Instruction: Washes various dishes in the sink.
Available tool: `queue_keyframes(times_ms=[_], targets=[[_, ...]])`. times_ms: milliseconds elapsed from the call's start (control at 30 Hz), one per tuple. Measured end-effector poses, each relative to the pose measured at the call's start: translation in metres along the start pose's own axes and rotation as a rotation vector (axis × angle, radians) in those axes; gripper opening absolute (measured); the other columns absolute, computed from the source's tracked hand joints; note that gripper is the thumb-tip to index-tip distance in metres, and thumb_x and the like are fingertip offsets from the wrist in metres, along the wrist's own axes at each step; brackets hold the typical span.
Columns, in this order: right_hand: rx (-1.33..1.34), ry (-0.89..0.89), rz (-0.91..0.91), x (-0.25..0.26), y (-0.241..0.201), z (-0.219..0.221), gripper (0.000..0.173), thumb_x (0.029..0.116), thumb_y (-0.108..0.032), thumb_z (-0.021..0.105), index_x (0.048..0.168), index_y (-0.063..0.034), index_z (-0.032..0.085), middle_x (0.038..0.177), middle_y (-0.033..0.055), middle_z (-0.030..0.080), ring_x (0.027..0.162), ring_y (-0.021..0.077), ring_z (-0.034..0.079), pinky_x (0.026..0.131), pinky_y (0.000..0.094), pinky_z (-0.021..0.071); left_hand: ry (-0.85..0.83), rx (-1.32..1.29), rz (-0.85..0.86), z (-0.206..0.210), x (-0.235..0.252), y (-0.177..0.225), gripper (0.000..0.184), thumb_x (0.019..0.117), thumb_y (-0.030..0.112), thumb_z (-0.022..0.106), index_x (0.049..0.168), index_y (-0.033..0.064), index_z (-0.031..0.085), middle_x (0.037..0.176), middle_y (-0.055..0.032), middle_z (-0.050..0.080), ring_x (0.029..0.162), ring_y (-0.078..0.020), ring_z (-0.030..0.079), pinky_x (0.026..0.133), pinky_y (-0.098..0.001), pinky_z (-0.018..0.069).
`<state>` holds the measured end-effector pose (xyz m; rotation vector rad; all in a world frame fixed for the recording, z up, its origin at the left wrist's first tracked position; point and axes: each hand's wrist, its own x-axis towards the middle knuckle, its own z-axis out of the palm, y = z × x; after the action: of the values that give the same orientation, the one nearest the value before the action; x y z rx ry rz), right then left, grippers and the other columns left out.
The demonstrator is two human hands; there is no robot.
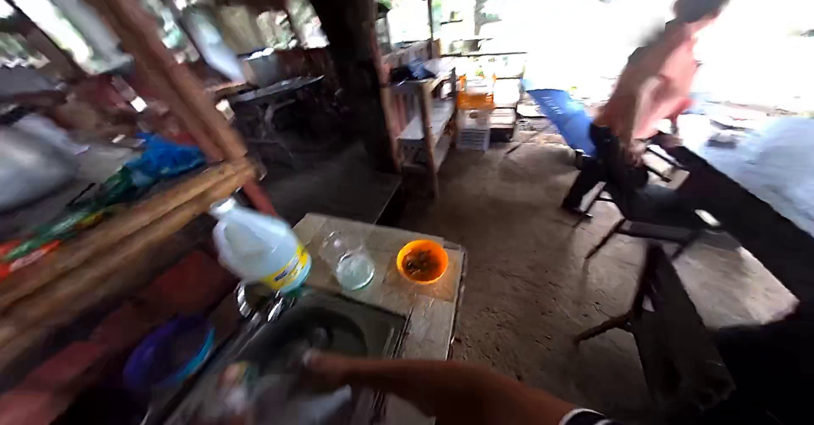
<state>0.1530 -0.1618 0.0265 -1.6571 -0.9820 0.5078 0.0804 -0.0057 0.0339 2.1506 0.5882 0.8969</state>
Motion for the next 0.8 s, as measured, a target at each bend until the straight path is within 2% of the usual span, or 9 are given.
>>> queue_keyframes(times_ms=[67, 133, 200, 267, 367, 433, 500, 633, 800], targets=[[0.196, 0.050, 0.068, -0.008, -0.001, -0.006, 0.042, 0.1069, -0.007, 0.035, 0.134, 0.0214, 0.048, 0.119, 0.0336, 0.065, 0.110, 0.0307, 0.064, 0.099, 0.0378, 0.0486, 0.031, -0.030, -0.106, 0.004, 0.013, -0.008, 0.042, 0.1061, 0.015, 0.050, 0.126, -0.0213, 0.056, 0.124, -0.0400, 0.061, 0.122, -0.0465, 0.060, 0.110, -0.0524, 0.0424], [0.178, 0.080, 0.192, -0.006, -0.008, -0.013, 0.038, 0.1061, -0.005, 0.043, 0.137, 0.0167, 0.050, 0.122, 0.0292, 0.066, 0.111, 0.0253, 0.065, 0.101, 0.0359, 0.0498, 0.154, -0.078, -0.253, -0.003, 0.010, -0.053, 0.045, 0.1091, 0.015, 0.042, 0.134, -0.0221, 0.049, 0.133, -0.0394, 0.056, 0.129, -0.0409, 0.055, 0.114, -0.0442, 0.0390], [0.199, 0.172, 0.258, 0.004, -0.001, -0.008, 0.029, 0.1011, 0.000, 0.051, 0.125, 0.0137, 0.060, 0.113, 0.0207, 0.068, 0.101, 0.0148, 0.065, 0.094, 0.0300, 0.0520, 0.256, 0.082, -0.409, 0.001, -0.007, -0.078, 0.046, 0.1097, 0.013, 0.042, 0.138, -0.0223, 0.045, 0.137, -0.0419, 0.053, 0.133, -0.0482, 0.051, 0.117, -0.0482, 0.0358], [0.337, 0.285, 0.302, 0.015, 0.013, 0.002, 0.022, 0.1003, 0.001, 0.050, 0.115, 0.0108, 0.063, 0.099, 0.0114, 0.068, 0.088, 0.0072, 0.064, 0.084, 0.0260, 0.0549, 0.252, 0.151, -0.353, 0.025, -0.023, -0.080, 0.044, 0.1032, 0.003, 0.046, 0.138, -0.0242, 0.045, 0.138, -0.0440, 0.050, 0.134, -0.0536, 0.048, 0.117, -0.0525, 0.0343], [0.434, 0.402, 0.377, 0.034, 0.037, 0.003, 0.023, 0.1034, -0.004, 0.047, 0.113, 0.0076, 0.064, 0.092, 0.0085, 0.068, 0.080, 0.0079, 0.064, 0.077, 0.0278, 0.0560, -0.121, 0.158, -0.318, 0.050, -0.034, -0.023, 0.042, 0.1042, 0.010, 0.051, 0.135, -0.0179, 0.051, 0.130, -0.0376, 0.059, 0.126, -0.0473, 0.057, 0.110, -0.0527, 0.0429], [0.460, 0.466, 0.456, 0.039, 0.049, -0.005, 0.026, 0.1053, -0.007, 0.047, 0.120, 0.0056, 0.063, 0.100, 0.0117, 0.068, 0.086, 0.0117, 0.064, 0.081, 0.0312, 0.0550, -0.290, 0.172, -0.215, 0.053, -0.054, 0.001, 0.040, 0.1019, 0.008, 0.054, 0.137, -0.0109, 0.056, 0.136, -0.0314, 0.059, 0.129, -0.0430, 0.058, 0.111, -0.0512, 0.0446], [0.530, 0.525, 0.481, 0.036, 0.060, -0.017, 0.029, 0.1064, -0.008, 0.046, 0.128, 0.0044, 0.060, 0.108, 0.0136, 0.068, 0.090, 0.0134, 0.066, 0.084, 0.0322, 0.0561, -0.304, 0.274, -0.262, 0.037, -0.077, -0.007, 0.040, 0.1011, 0.007, 0.053, 0.137, -0.0111, 0.057, 0.133, -0.0323, 0.061, 0.125, -0.0450, 0.060, 0.107, -0.0541, 0.0460], [0.623, 0.464, 0.431, 0.029, 0.068, -0.029, 0.032, 0.1071, -0.006, 0.042, 0.133, 0.0052, 0.055, 0.110, 0.0123, 0.068, 0.092, 0.0118, 0.067, 0.085, 0.0307, 0.0571, 0.036, 0.331, -0.370, 0.011, -0.039, -0.062, 0.038, 0.1024, 0.010, 0.055, 0.131, -0.0150, 0.058, 0.132, -0.0376, 0.058, 0.126, -0.0502, 0.056, 0.110, -0.0572, 0.0429], [0.627, 0.381, 0.456, 0.034, 0.055, 0.003, 0.031, 0.1071, -0.005, 0.043, 0.131, 0.0068, 0.057, 0.107, 0.0118, 0.069, 0.091, 0.0105, 0.067, 0.084, 0.0287, 0.0569, -0.132, 0.342, -0.231, 0.055, 0.004, -0.016, 0.041, 0.0972, 0.015, 0.064, 0.135, -0.0002, 0.063, 0.131, -0.0271, 0.064, 0.125, -0.0462, 0.058, 0.107, -0.0612, 0.0415]])
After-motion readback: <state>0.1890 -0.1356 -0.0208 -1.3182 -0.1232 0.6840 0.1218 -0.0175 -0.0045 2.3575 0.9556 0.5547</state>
